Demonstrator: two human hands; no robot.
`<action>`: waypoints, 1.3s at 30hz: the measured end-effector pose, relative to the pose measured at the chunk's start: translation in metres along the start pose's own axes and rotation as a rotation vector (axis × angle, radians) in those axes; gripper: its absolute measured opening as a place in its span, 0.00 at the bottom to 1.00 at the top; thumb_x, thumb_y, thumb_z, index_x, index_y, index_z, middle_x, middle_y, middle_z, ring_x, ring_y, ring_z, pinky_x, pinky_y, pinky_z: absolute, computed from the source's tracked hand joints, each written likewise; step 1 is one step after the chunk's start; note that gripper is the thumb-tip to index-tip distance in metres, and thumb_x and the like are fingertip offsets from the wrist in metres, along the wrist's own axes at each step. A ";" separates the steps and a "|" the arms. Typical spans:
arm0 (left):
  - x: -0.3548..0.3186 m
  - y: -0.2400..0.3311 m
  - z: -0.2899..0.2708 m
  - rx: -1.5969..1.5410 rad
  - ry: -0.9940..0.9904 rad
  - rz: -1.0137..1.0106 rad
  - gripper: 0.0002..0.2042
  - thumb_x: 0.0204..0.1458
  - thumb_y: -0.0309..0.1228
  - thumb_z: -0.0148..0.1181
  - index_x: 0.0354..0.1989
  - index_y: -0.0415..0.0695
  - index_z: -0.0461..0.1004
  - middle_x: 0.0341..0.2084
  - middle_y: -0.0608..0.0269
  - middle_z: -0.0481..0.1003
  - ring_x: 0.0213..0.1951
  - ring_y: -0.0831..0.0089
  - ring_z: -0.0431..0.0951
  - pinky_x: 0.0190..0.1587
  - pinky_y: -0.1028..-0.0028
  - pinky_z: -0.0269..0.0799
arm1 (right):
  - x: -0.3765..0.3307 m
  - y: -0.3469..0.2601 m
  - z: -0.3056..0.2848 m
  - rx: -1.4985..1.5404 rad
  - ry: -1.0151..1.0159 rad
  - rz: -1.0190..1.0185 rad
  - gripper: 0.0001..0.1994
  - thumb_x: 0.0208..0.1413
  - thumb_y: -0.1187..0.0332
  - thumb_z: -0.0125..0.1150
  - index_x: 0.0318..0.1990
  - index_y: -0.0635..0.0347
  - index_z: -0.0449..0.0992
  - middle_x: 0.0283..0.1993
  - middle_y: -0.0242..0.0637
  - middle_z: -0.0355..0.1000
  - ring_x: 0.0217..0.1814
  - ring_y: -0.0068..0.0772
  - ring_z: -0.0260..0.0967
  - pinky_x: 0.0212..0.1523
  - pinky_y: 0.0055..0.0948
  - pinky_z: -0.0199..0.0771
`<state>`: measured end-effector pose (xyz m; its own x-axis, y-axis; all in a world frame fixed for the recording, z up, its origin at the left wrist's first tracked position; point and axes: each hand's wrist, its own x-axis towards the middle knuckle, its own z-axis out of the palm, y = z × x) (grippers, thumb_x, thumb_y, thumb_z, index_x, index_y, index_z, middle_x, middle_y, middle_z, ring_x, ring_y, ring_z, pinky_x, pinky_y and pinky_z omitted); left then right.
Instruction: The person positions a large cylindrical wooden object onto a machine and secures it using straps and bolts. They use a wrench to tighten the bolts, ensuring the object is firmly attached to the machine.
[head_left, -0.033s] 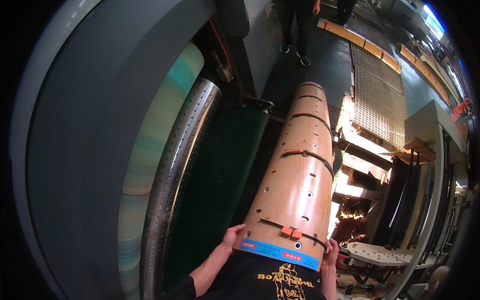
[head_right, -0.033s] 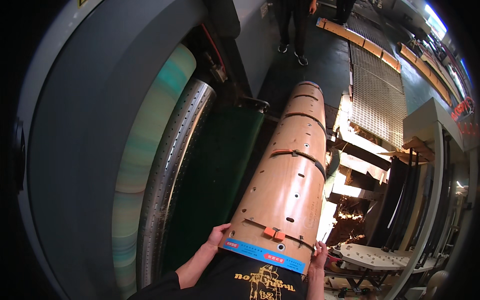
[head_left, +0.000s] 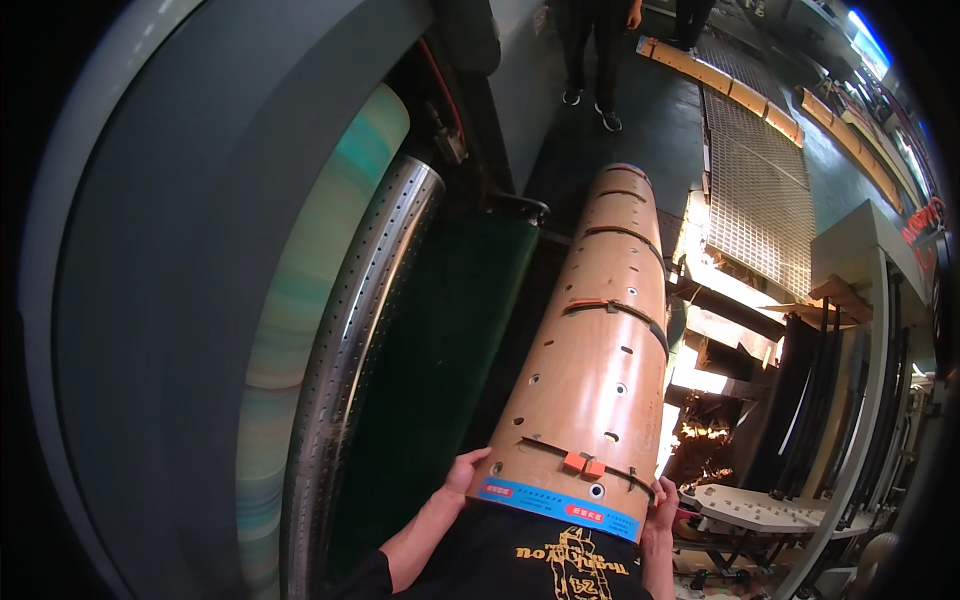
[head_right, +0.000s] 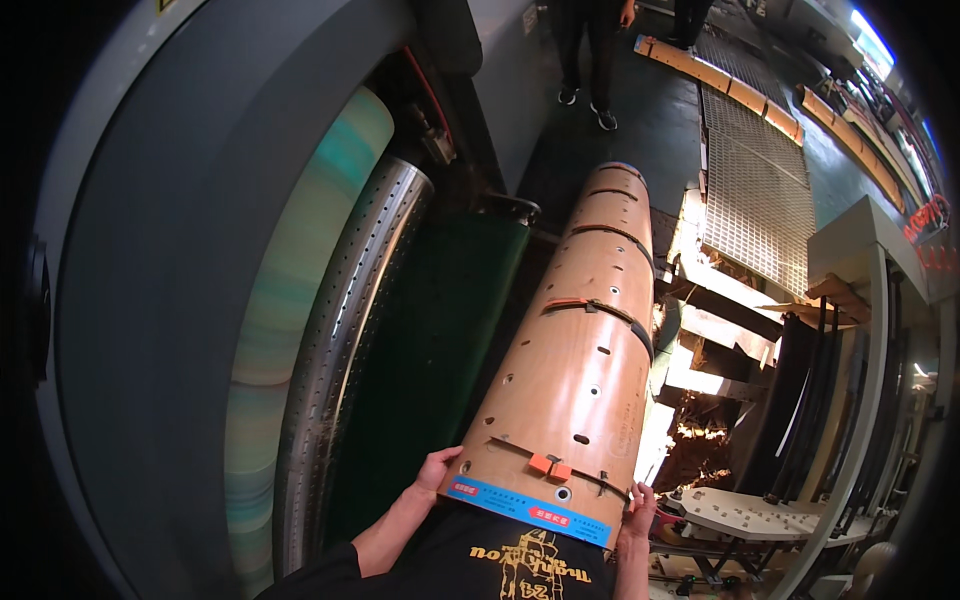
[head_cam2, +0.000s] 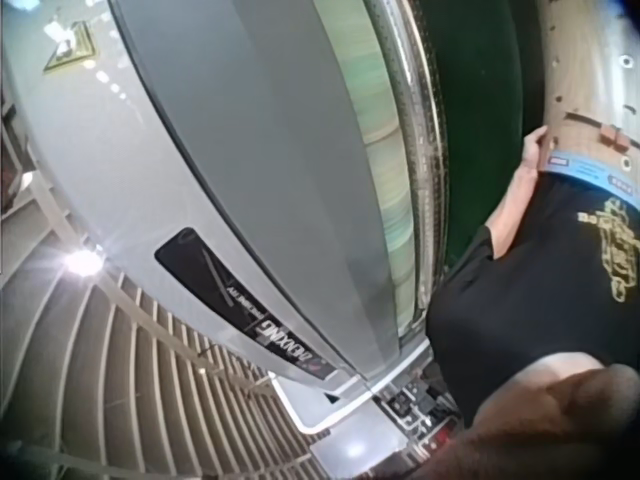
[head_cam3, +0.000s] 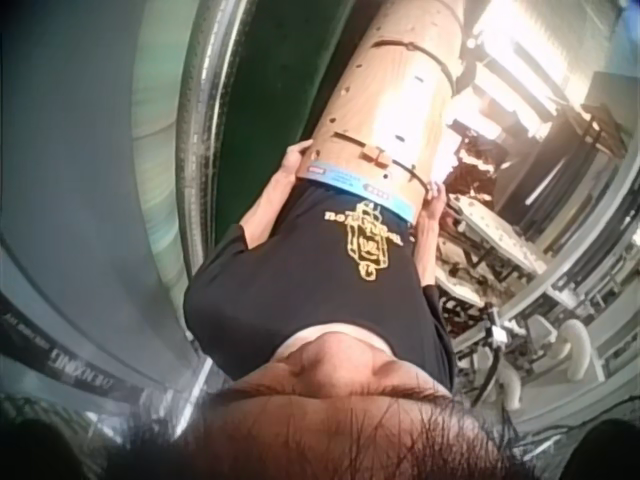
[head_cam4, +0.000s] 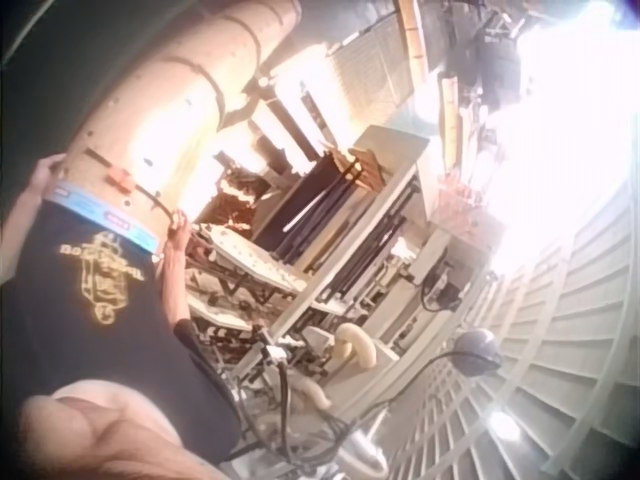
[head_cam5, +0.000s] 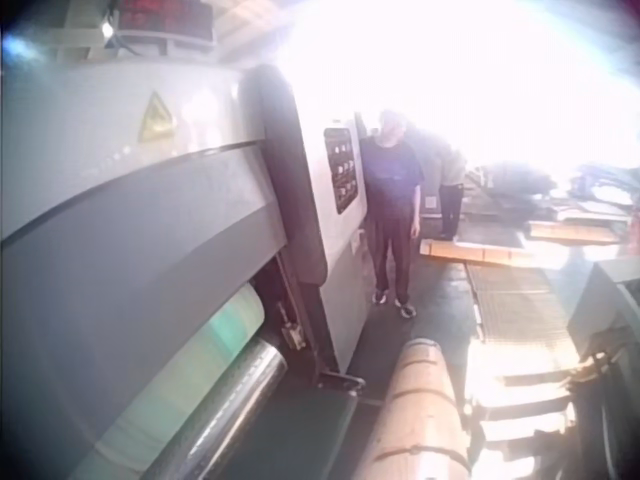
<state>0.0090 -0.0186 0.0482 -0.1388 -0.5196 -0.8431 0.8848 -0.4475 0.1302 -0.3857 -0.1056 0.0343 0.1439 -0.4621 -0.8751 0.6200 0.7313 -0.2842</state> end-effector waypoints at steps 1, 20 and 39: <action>0.001 -0.001 -0.003 0.000 -0.003 -0.003 0.20 0.60 0.38 0.49 0.51 0.32 0.72 0.43 0.49 0.79 0.45 0.61 0.80 0.54 0.64 0.73 | -0.002 -0.001 0.000 -0.007 -0.031 -0.002 0.22 0.58 0.55 0.51 0.13 0.43 0.55 0.23 0.30 0.72 0.29 0.28 0.71 0.36 0.28 0.76; 0.010 0.002 0.002 0.210 0.228 0.136 0.12 0.58 0.39 0.53 0.24 0.49 0.73 0.14 0.71 0.67 0.15 0.72 0.68 0.18 0.70 0.69 | 0.048 0.048 -0.067 -0.163 0.020 -0.311 0.18 0.60 0.50 0.56 0.51 0.47 0.75 0.42 0.31 0.74 0.35 0.30 0.69 0.36 0.29 0.74; 0.006 -0.003 -0.005 0.322 0.249 0.214 0.13 0.61 0.37 0.50 0.31 0.44 0.77 0.18 0.70 0.70 0.19 0.73 0.69 0.21 0.73 0.68 | 0.076 0.056 -0.096 -0.069 0.023 -0.127 0.25 0.62 0.43 0.48 0.65 0.35 0.65 0.50 0.29 0.75 0.26 0.25 0.64 0.28 0.27 0.69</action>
<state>0.0078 -0.0170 0.0402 0.1777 -0.4519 -0.8742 0.6928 -0.5735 0.4373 -0.4145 -0.0518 -0.0854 0.0496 -0.5423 -0.8387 0.5779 0.7005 -0.4187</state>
